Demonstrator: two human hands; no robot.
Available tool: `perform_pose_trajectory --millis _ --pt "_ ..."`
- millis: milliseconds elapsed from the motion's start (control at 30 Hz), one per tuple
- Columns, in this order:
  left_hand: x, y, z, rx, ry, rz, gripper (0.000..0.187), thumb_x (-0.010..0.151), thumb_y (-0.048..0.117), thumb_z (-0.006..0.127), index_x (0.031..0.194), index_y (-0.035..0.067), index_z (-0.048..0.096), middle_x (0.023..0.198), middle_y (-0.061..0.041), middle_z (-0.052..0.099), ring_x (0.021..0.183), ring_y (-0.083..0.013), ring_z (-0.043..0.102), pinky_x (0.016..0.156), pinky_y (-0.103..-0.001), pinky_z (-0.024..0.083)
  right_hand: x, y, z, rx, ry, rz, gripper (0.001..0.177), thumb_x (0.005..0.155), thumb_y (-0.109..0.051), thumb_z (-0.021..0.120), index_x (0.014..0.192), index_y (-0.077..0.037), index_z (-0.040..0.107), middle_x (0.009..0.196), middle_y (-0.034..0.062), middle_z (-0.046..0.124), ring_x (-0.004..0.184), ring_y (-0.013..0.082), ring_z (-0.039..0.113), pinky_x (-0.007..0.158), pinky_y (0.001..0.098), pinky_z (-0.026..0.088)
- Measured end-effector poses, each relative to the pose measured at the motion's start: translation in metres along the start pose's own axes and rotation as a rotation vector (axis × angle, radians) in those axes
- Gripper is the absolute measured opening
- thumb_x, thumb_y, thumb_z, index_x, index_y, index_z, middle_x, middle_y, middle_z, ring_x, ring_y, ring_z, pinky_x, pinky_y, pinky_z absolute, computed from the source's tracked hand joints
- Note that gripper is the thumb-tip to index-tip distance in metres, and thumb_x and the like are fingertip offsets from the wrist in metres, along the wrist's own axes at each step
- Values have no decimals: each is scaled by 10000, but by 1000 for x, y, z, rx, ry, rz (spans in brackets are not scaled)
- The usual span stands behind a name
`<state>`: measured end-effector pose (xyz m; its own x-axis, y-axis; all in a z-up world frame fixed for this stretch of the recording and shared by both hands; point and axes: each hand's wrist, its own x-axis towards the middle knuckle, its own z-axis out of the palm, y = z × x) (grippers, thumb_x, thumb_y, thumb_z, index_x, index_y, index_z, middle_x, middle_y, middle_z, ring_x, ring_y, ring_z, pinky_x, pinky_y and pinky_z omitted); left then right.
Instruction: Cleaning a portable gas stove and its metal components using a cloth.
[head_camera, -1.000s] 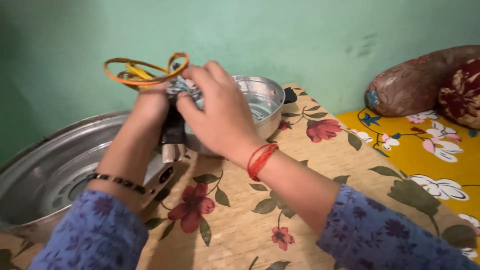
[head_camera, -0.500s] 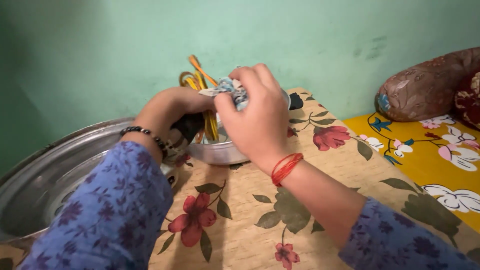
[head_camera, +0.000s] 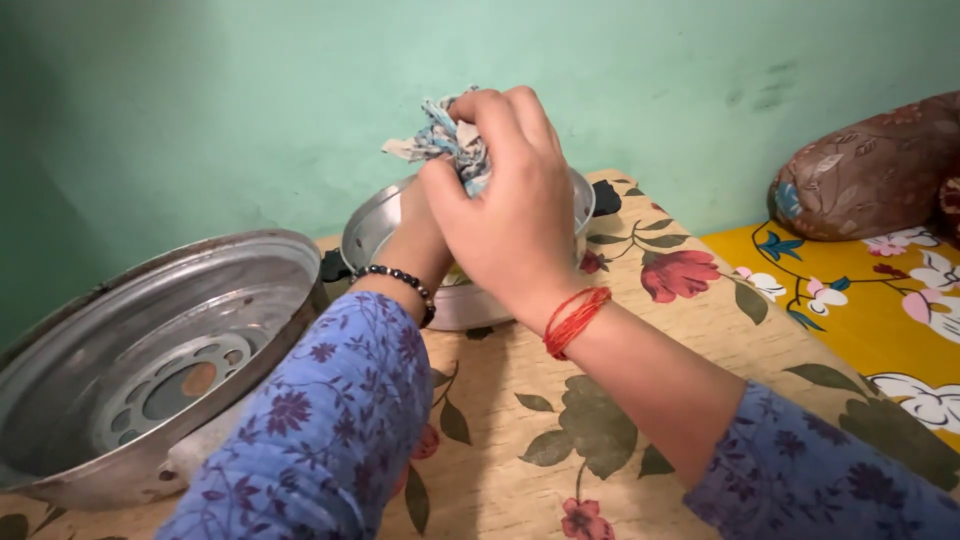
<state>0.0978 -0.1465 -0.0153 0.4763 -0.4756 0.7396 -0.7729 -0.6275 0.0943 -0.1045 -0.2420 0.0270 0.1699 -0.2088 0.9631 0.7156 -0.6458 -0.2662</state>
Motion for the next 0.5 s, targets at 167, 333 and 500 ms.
perform_pose_trajectory --millis 167,333,500 --pt "-11 46 -16 -385 58 -161 498 957 306 640 1398 109 519 1366 -94 630 1250 -221 597 1018 -362 483 -3 5 4 15 -10 -4 283 904 -140 693 1152 -18 635 1121 113 622 1032 290 653 865 389 537" --pt "-25 19 25 -1230 -157 -122 408 1060 233 506 1439 81 515 1464 -83 577 1313 -210 566 1107 -352 479 -2 4 4 -1 -27 12 294 896 -153 690 1151 -17 640 1124 119 625 1036 296 647 866 392 534" --pt "-43 15 15 -1207 -225 -315 415 1036 234 538 1421 81 539 1437 -105 596 1289 -239 571 1068 -366 490 -4 4 4 -8 -50 39 286 885 -166 684 1139 -41 643 1108 108 627 1036 304 640 865 404 529"
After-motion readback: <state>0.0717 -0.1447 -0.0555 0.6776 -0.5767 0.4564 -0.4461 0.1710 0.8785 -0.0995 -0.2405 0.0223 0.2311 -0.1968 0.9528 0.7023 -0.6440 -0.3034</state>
